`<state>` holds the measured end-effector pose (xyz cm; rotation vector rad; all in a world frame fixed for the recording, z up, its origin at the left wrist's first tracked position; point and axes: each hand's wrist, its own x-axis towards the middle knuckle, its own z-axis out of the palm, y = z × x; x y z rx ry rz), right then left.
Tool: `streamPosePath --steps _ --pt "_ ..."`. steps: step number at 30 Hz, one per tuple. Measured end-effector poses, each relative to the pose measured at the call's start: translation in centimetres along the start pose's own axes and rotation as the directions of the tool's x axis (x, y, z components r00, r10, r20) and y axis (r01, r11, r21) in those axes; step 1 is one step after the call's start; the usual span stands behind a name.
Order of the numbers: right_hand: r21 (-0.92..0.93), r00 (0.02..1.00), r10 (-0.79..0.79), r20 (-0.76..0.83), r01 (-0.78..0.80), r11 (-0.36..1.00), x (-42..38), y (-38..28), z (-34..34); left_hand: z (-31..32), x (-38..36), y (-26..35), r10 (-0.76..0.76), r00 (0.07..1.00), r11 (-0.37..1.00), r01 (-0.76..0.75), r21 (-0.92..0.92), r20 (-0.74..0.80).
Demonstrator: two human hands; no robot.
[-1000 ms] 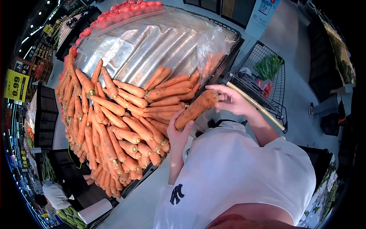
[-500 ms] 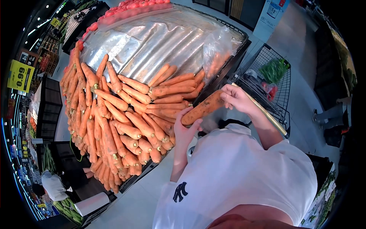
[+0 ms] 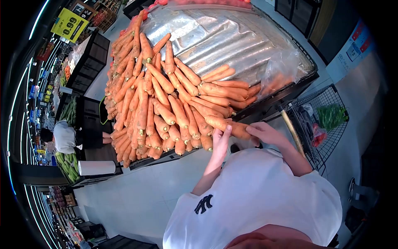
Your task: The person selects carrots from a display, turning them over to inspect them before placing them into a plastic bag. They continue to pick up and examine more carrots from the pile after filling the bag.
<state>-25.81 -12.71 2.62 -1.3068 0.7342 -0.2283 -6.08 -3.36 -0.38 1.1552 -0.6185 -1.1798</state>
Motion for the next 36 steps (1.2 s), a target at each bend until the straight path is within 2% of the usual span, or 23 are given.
streamPosePath --steps 3,5,8,9,11,14,15,17,18,19,20,21,23,24,25,26,28,30,31,32,33,34,36 --pt "-0.219 0.999 0.025 0.04 -0.016 0.976 0.2 -1.7 2.0 -0.5 -0.1 -1.9 -0.044 0.999 0.999 0.044 0.017 -0.025" --pt "-0.405 0.986 0.02 0.163 0.048 0.913 0.9 -0.4 1.4 -0.7 -0.5 -1.3 -0.065 0.998 0.997 0.065 -0.046 0.002" --pt "-0.235 0.979 -0.108 0.175 0.148 0.961 0.1 0.2 1.0 -1.6 -0.7 -0.3 -0.209 0.978 0.971 0.206 -0.121 -0.011" --pt "-0.166 0.984 -0.106 0.145 0.13 0.978 -0.2 0.7 0.7 -2.3 -0.2 0.1 -0.208 0.977 0.977 0.205 -0.06 -0.047" --pt "-0.019 0.993 -0.094 0.071 0.095 0.995 -0.4 2.2 0.1 -3.9 1.2 1.4 -0.133 0.983 0.991 0.133 -0.01 -0.126" --pt "-0.072 0.996 -0.074 0.044 0.077 0.994 -0.7 3.4 -1.5 -5.6 3.5 4.2 0.121 0.961 0.958 -0.047 0.283 -0.248" --pt "-0.081 0.997 -0.076 0.028 0.078 0.994 -1.1 3.7 -1.8 -5.6 3.8 5.0 0.226 0.93 0.912 -0.096 0.399 -0.291" --pt "-0.1 0.996 -0.086 0.001 0.086 0.991 -1.4 3.9 -2.3 -7.6 5.5 3.9 0.538 0.832 0.59 -0.258 0.765 -0.134" --pt "-0.097 0.998 -0.068 -0.004 0.068 0.993 -1.7 3.8 -2.5 -5.7 4.6 5.0 0.578 0.814 0.325 -0.178 0.929 -0.047" --pt "-0.118 0.996 -0.085 -0.026 0.082 0.99 -2.0 3.6 -2.8 -4.0 3.7 6.3 0.599 0.799 0.023 -0.084 0.996 0.053" --pt "-0.138 0.994 -0.103 -0.044 0.096 0.986 -2.2 3.5 -3.1 -4.1 3.7 5.3 0.588 0.799 -0.062 -0.111 0.992 0.127" --pt "-0.161 0.991 -0.122 -0.059 0.111 0.981 -2.4 3.4 -3.6 -4.3 3.7 4.0 0.545 0.824 -0.02 -0.168 0.986 0.152" --pt "-0.2 0.977 -0.171 -0.128 0.143 0.969 -2.7 3.5 -5.0 -3.1 3.1 1.6 0.457 0.889 0.249 -0.141 0.958 0.012" --pt "-0.181 0.971 -0.18 -0.158 0.151 0.972 -2.9 3.5 -6.0 -3.5 2.8 0.4 0.478 0.874 0.106 -0.156 0.982 0.087" --pt "-0.166 0.964 -0.19 -0.187 0.159 0.973 -3.1 3.4 -7.2 -3.2 2.4 0.0 0.476 0.869 0.039 -0.179 0.983 0.139" --pt "-0.13 0.957 -0.183 -0.225 0.157 0.979 -2.7 4.0 -8.8 -2.8 1.9 -0.4 0.497 0.855 0.092 -0.225 0.97 0.151" --pt "-0.342 0.859 -0.313 -0.406 0.175 0.923 -2.2 3.5 -12.4 -2.3 1.0 -0.7 0.515 0.838 0.157 -0.297 0.942 0.179" --pt "-0.367 0.728 -0.353 -0.587 0.149 0.918 -0.2 4.4 -17.1 -2.2 0.4 -0.7 0.513 0.831 0.182 -0.349 0.919 0.214" --pt "-0.436 0.599 -0.412 -0.687 0.114 0.893 1.6 5.7 -20.1 -2.1 0.4 -0.5 0.5 0.834 0.206 -0.375 0.904 0.232" --pt "-0.478 0.549 -0.393 -0.738 -0.012 0.878 2.2 5.0 -22.6 -2.1 0.3 -0.2 0.488 0.836 0.23 -0.399 0.888 0.249" --pt "-0.524 0.393 -0.461 -0.796 -0.065 0.849 3.7 5.9 -25.3 -2.0 0.3 0.0 0.478 0.837 0.253 -0.422 0.871 0.266" --pt "-0.505 0.295 -0.474 -0.83 -0.033 0.863 5.2 6.2 -27.7 -1.5 0.5 0.4 0.526 0.797 0.227 -0.469 0.853 0.297" --pt "-0.51 0.231 -0.487 -0.842 -0.053 0.858 7.0 5.8 -30.5 -1.8 0.6 0.7 0.37 0.878 0.335 -0.429 0.839 0.302"
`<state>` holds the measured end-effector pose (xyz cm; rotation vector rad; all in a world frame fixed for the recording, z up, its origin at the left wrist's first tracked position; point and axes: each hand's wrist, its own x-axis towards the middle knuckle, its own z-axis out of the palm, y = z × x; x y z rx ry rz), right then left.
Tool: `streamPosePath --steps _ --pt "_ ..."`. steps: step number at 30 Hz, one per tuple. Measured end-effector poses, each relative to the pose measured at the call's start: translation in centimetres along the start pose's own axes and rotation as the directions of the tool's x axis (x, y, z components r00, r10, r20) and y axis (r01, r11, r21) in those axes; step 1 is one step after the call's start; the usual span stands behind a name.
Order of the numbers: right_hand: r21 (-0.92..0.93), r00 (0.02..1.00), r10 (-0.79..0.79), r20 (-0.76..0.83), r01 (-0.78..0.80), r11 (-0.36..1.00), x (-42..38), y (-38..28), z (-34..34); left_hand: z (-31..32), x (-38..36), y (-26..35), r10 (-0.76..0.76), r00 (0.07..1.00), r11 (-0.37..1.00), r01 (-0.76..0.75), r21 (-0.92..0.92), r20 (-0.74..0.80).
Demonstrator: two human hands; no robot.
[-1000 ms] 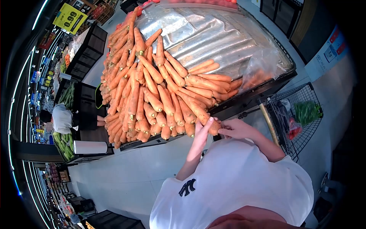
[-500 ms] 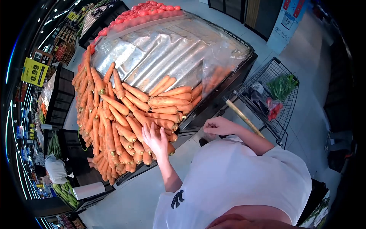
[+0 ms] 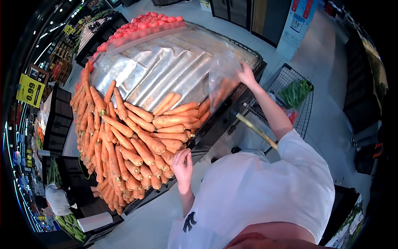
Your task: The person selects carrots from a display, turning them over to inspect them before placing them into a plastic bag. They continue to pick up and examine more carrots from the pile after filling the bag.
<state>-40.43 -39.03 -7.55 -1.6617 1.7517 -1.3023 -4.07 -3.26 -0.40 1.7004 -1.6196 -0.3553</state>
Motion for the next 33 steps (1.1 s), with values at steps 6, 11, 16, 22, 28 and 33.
streamPosePath --steps 6,11,16,22,28,33 --pt "0.216 0.975 0.047 0.216 -0.095 0.972 0.3 1.6 5.9 -0.3 -0.3 -1.0 0.152 0.986 0.988 -0.153 0.005 0.071" --pt "-0.053 0.821 0.148 0.551 -0.143 0.988 -4.1 3.7 9.0 -1.0 -1.7 -2.4 0.093 0.99 0.993 -0.085 -0.078 0.11" --pt "0.171 0.957 0.061 0.284 -0.113 0.979 -5.6 3.3 9.2 -1.0 -1.1 -2.5 0.116 0.957 0.984 -0.075 -0.16 0.265" --pt "-0.071 0.974 0.164 0.156 -0.155 0.985 -6.3 2.3 7.4 -0.5 0.9 -1.3 0.195 0.899 0.953 -0.08 -0.293 0.392" --pt "-0.069 0.992 0.025 0.121 -0.016 0.997 -4.3 5.2 7.8 0.3 2.7 -1.6 0.201 0.888 0.961 -0.097 -0.259 0.413" --pt "-0.199 0.967 -0.18 0.182 0.215 0.956 -1.6 8.7 9.7 1.4 4.5 -0.5 0.079 0.92 0.971 0.016 -0.238 0.385"
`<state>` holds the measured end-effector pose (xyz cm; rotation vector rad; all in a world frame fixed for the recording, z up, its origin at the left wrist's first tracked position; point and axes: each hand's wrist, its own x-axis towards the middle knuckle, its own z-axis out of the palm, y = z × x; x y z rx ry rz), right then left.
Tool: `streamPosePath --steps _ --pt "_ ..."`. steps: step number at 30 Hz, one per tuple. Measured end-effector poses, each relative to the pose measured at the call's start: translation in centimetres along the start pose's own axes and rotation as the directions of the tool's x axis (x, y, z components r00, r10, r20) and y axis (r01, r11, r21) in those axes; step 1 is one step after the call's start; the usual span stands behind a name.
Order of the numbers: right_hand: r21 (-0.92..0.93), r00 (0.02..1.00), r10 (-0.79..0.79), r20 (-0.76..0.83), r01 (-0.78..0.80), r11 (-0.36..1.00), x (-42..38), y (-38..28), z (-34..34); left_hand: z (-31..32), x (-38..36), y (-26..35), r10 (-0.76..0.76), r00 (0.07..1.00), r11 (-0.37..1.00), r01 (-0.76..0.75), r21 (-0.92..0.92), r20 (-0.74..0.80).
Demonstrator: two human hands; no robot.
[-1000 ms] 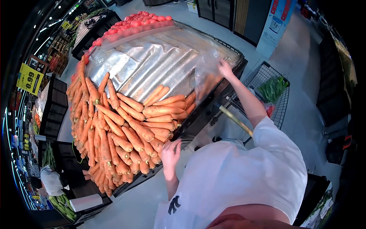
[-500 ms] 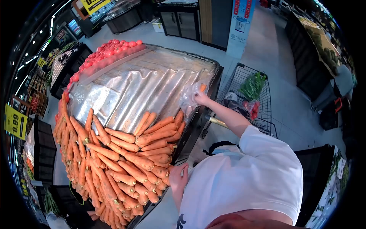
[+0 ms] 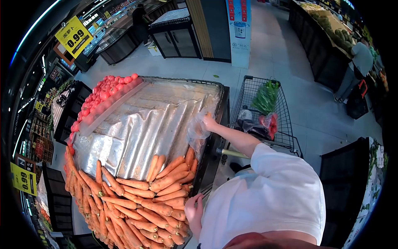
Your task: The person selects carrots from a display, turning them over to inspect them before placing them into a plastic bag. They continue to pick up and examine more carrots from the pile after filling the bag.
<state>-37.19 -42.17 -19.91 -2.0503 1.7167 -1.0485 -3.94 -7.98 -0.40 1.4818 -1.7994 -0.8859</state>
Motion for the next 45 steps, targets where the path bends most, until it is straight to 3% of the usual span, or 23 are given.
streamPosePath --steps 2,3,6,7,10,14,19,23,27,30,31,34,35,36,37,38,45 --pt "0.007 0.996 0.081 0.022 -0.082 0.997 -0.4 -3.4 -2.7 0.7 1.2 0.6 0.02 1.0 0.999 -0.02 0.031 0.004" --pt "-0.067 0.999 0.028 -0.021 -0.029 0.997 -0.1 -0.3 0.2 0.9 2.0 1.0 0.106 0.994 0.985 -0.107 0.136 0.009" --pt "-0.076 0.961 0.277 0.016 -0.275 0.958 0.3 -1.3 0.2 1.7 4.3 3.3 0.127 0.992 0.975 -0.123 0.183 -0.011" --pt "-0.231 0.939 0.323 0.115 -0.29 0.929 0.6 -1.7 -0.3 2.0 5.0 4.3 0.154 0.987 0.975 -0.145 0.167 -0.043" --pt "-0.433 0.971 0.157 0.18 -0.065 0.899 0.0 -2.4 -0.7 3.2 6.3 5.0 0.13 0.989 0.972 -0.113 0.206 -0.07" --pt "-0.417 0.978 0.108 0.176 -0.026 0.908 0.0 -1.1 0.4 4.3 7.2 5.8 0.063 0.996 0.98 -0.05 0.195 -0.065" --pt "-0.421 0.947 0.168 0.275 -0.038 0.906 0.4 -0.6 0.5 6.4 7.7 6.2 0.022 0.998 0.969 -0.009 0.246 -0.05" --pt "-0.392 0.961 0.169 0.216 -0.073 0.917 0.1 -0.1 1.1 7.0 7.4 6.8 0.016 0.999 0.969 -0.008 0.248 -0.031" --pt "-0.137 0.948 0.257 0.188 -0.234 0.963 0.6 -3.5 -2.2 6.4 7.9 5.7 0.127 0.99 0.96 -0.106 0.26 -0.065" --pt "-0.265 0.998 0.051 -0.021 -0.055 0.963 0.1 -3.0 -1.8 4.3 8.2 7.2 0.108 0.992 0.97 -0.091 0.225 -0.061" --pt "-0.292 0.986 -0.04 -0.163 -0.01 0.956 -0.1 -2.6 -1.1 3.9 8.1 7.3 0.063 0.997 0.974 -0.054 0.222 -0.036" --pt "-0.427 0.996 -0.088 0.0 0.08 0.901 0.1 -1.4 -0.9 3.4 7.4 6.1 0.103 0.993 0.974 -0.087 0.211 -0.066" --pt "-0.151 0.99 -0.026 0.14 0.048 0.987 0.3 -0.3 -0.9 3.1 7.0 5.9 0.1 0.993 0.976 -0.084 0.202 -0.069" --pt "0.137 0.957 -0.028 0.289 -0.012 0.99 0.8 0.5 -0.9 2.7 6.7 5.9 0.098 0.993 0.977 -0.083 0.194 -0.072" --pt "0.383 0.902 -0.03 0.43 -0.153 0.911 1.3 0.7 -1.4 2.2 6.6 5.7 0.099 0.992 0.978 -0.084 0.189 -0.074" --pt "0.425 0.869 -0.064 0.49 -0.174 0.888 1.1 1.0 -2.2 1.9 6.5 5.4 0.113 0.99 0.977 -0.094 0.192 -0.09" --pt "0.302 0.747 -0.253 0.614 0.074 0.95 1.7 -5.0 -11.6 1.3 4.9 3.0 0.126 0.983 0.983 -0.106 0.147 -0.135"
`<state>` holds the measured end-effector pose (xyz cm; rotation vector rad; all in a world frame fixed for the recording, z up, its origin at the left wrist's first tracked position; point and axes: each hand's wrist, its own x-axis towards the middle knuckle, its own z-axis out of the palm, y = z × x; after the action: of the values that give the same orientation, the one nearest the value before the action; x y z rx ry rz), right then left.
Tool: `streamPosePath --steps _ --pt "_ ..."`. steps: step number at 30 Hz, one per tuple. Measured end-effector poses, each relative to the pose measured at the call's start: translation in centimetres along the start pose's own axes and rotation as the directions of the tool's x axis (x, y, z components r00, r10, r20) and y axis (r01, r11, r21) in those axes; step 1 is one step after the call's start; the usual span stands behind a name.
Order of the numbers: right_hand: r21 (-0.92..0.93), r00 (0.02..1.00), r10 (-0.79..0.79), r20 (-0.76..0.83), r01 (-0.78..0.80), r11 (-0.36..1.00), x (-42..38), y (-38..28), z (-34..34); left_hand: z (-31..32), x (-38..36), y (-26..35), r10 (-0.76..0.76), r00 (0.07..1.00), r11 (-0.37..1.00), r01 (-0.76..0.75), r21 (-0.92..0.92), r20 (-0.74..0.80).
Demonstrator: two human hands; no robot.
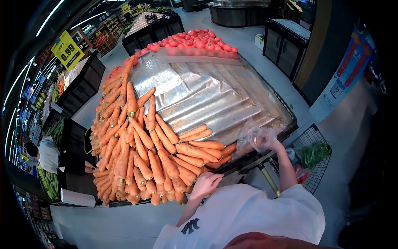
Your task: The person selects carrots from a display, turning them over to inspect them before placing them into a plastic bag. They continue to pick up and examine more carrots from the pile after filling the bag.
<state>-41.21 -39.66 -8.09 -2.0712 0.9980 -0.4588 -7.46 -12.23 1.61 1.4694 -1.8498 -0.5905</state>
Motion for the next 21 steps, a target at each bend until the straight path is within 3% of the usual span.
streamPosePath --steps 2,5,6,7,9,10,12,13,15,19,21 --pt "-0.017 0.997 -0.071 -0.028 0.07 0.997 -0.2 0.5 -0.7 -0.3 0.2 -0.3 -0.002 1.0 1.0 0.002 0.004 0.007" --pt "0.244 0.993 -0.111 -0.041 0.118 0.963 -1.5 1.0 -1.9 -0.6 0.1 -0.5 -0.005 0.999 1.0 0.005 0.006 0.032" --pt "0.293 0.998 0.068 -0.017 -0.06 0.954 -2.4 1.5 -2.0 -0.5 0.1 -1.0 0.001 0.999 1.0 -0.001 0.009 0.033" --pt "0.407 0.994 0.105 0.016 -0.102 0.908 -3.3 2.0 -2.5 -0.5 0.0 -1.5 0.008 0.999 1.0 -0.008 0.012 0.034" --pt "0.363 0.996 0.072 -0.048 -0.05 0.931 -4.7 2.7 -3.0 -0.4 -0.1 -2.0 0.038 0.999 0.999 -0.038 -0.001 0.001" --pt "0.429 0.982 0.179 -0.058 -0.137 0.893 -5.5 2.9 -3.2 -0.5 0.0 -2.1 0.046 0.999 0.999 -0.046 -0.007 -0.004" --pt "0.559 0.918 0.393 -0.047 -0.302 0.772 -7.7 3.3 -3.3 -0.5 -0.2 -2.5 0.055 0.998 0.998 -0.055 -0.03 -0.017" --pt "0.672 0.841 0.537 -0.058 -0.365 0.644 -8.4 1.8 -3.8 -0.7 -0.1 -2.6 0.058 0.998 0.998 -0.058 -0.033 -0.009" --pt "0.696 0.799 0.578 -0.163 -0.322 0.641 -9.8 0.9 -4.7 -1.0 -0.1 -2.5 0.015 1.0 0.999 -0.015 -0.052 -0.012" --pt "0.347 0.746 0.367 -0.555 -0.193 0.918 -10.7 -3.6 -7.0 -1.0 -0.1 -2.7 0.024 0.999 0.996 -0.028 -0.087 -0.044" --pt "0.074 0.697 0.245 -0.674 -0.266 0.961 -10.8 -8.8 -8.5 -1.4 0.0 -2.6 -0.011 1.0 0.998 0.012 -0.059 0.016"
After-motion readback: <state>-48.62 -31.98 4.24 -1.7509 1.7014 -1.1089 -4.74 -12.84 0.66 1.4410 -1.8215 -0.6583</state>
